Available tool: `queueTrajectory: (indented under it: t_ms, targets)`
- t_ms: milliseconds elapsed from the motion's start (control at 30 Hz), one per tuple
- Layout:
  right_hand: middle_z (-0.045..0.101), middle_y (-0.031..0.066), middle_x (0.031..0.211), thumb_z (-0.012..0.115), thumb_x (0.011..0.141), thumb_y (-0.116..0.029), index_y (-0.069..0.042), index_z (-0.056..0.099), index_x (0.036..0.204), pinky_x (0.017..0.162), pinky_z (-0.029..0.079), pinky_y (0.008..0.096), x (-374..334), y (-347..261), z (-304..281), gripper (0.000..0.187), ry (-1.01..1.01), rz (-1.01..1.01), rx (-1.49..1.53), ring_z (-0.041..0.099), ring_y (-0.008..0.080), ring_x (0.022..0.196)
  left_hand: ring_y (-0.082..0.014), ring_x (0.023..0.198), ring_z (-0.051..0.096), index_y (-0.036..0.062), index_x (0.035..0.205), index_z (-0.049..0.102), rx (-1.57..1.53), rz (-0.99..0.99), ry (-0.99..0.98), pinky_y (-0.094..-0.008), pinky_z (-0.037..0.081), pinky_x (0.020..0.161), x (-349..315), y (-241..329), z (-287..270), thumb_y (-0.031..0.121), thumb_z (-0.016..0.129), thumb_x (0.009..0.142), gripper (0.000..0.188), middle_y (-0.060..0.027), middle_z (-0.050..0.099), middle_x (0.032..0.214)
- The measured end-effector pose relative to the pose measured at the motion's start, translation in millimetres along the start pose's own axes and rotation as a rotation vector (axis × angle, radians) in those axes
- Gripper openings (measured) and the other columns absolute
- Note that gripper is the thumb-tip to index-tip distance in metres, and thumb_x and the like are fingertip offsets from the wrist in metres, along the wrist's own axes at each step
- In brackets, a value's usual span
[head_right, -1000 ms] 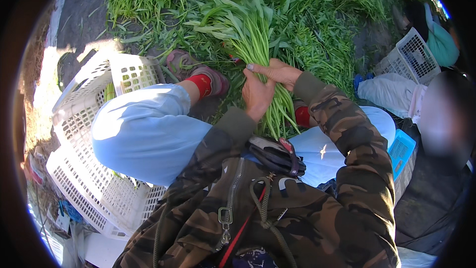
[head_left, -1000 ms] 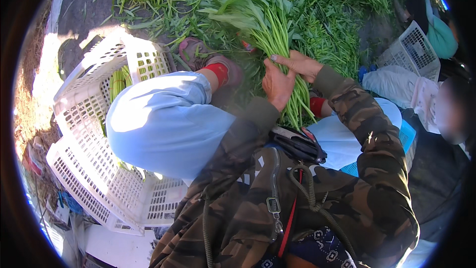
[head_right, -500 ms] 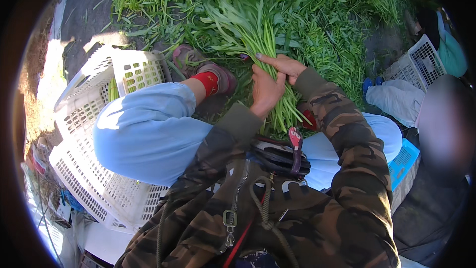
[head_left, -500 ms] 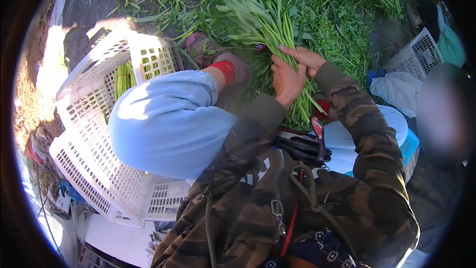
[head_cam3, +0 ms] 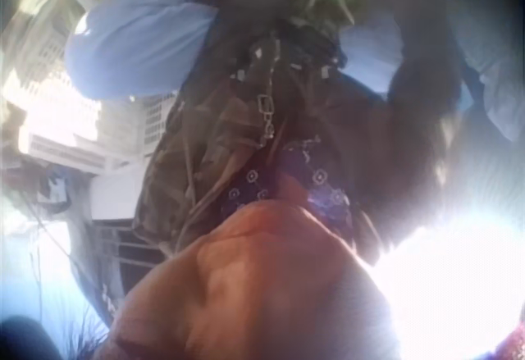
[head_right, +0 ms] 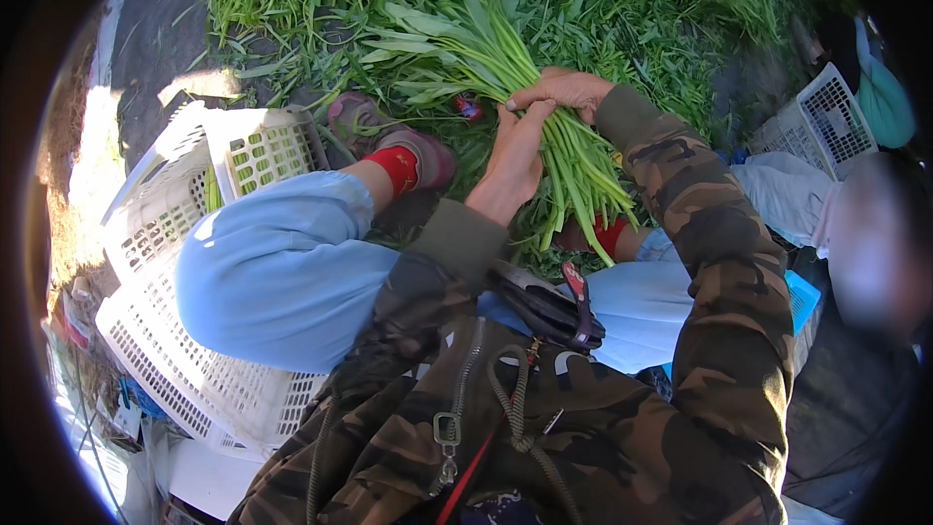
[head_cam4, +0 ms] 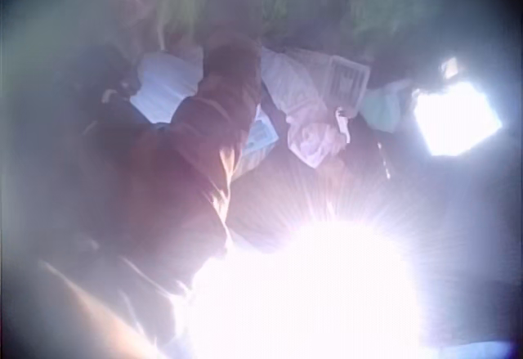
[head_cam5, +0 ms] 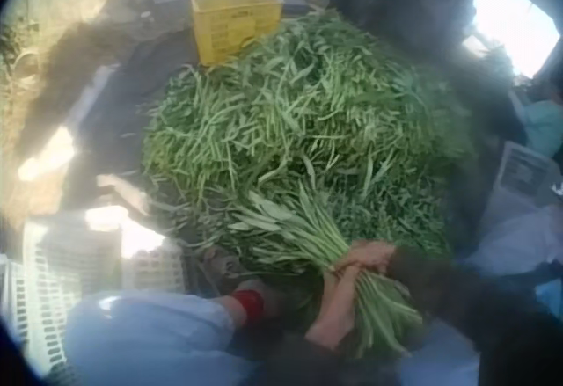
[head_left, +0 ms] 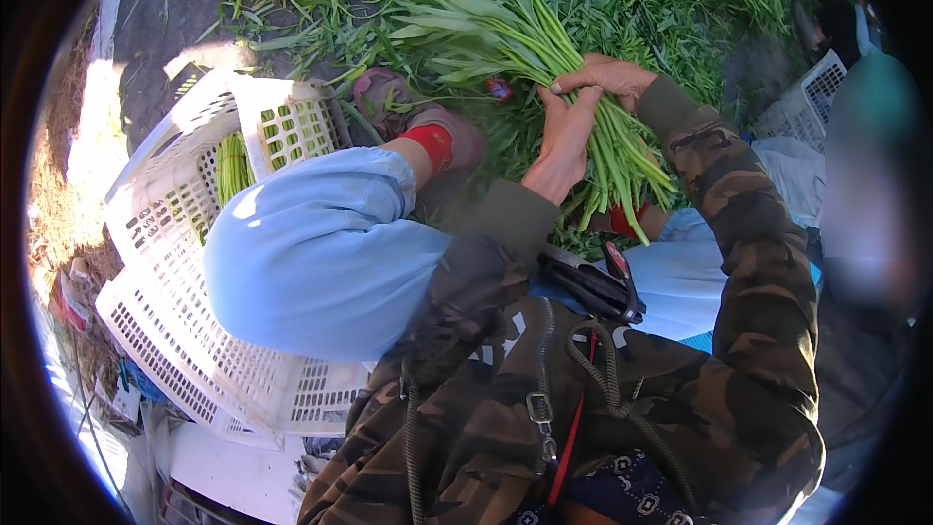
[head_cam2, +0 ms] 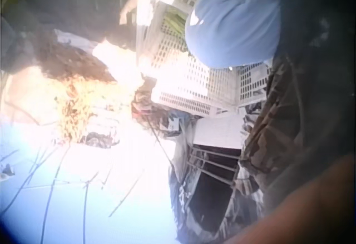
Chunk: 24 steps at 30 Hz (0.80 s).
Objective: The person gathers green leafy vegetables, aligns them into bunches, and secures them with rubber bands. The person places the finished bundles into a white plastic crate.
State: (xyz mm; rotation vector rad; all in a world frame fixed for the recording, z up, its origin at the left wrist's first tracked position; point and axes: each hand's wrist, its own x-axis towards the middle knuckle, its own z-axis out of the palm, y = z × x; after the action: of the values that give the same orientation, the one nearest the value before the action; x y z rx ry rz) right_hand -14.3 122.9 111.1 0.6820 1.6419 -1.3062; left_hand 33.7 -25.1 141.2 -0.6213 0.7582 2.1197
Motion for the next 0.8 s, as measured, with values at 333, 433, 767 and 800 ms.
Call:
queueTrajectory:
  t_ms: [333, 433, 767, 800]
  targets:
    - [0.064, 0.0096, 0.096, 0.070, 0.081, -0.019, 0.002, 0.057, 0.112, 0.065, 0.055, 0.0291, -1.0, -21.3, 1.5, 0.039, -0.149, -0.053, 0.171, 0.063, 0.0145, 0.077, -0.0222, 0.110, 0.053, 0.0038, 0.123, 0.042, -0.184, 0.089, -0.095, -0.0424, 0.044, 0.095, 13.1, 14.3, -19.0, 0.024, 0.045, 0.097, 0.033, -0.0109, 0.051, 0.119]
    - [0.067, 0.0091, 0.086, 0.066, 0.084, -0.017, 0.002, 0.059, 0.108, 0.058, 0.057, 0.0286, -6.1, -14.6, 6.2, 0.032, -0.207, -0.080, 0.316, 0.066, 0.0151, 0.067, -0.0229, 0.110, 0.053, 0.0038, 0.125, 0.044, -0.084, 0.095, -0.034, -0.0434, 0.043, 0.096, 17.8, 11.4, -25.3, 0.032, 0.038, 0.101, 0.037, -0.0107, 0.051, 0.122]
    - [0.067, 0.0115, 0.078, 0.067, 0.083, -0.018, 0.005, 0.063, 0.096, 0.049, 0.056, 0.0279, -29.4, -6.0, 4.2, 0.026, -0.193, -0.180, 0.439, 0.065, 0.0149, 0.056, -0.0234, 0.101, 0.057, 0.0059, 0.120, 0.051, -0.233, -0.161, -0.131, -0.0436, 0.046, 0.093, 17.5, 25.4, -17.2, 0.040, 0.063, 0.089, 0.047, -0.0079, 0.058, 0.112]
    - [0.067, 0.0114, 0.078, 0.067, 0.083, -0.018, 0.005, 0.063, 0.095, 0.049, 0.056, 0.0282, -30.0, -8.4, 4.2, 0.026, -0.216, -0.182, 0.412, 0.065, 0.0148, 0.057, -0.0235, 0.103, 0.057, 0.0068, 0.119, 0.052, -0.246, -0.172, -0.167, -0.0456, 0.047, 0.093, 13.0, 29.1, -16.4, 0.036, 0.068, 0.087, 0.046, -0.0083, 0.058, 0.112]
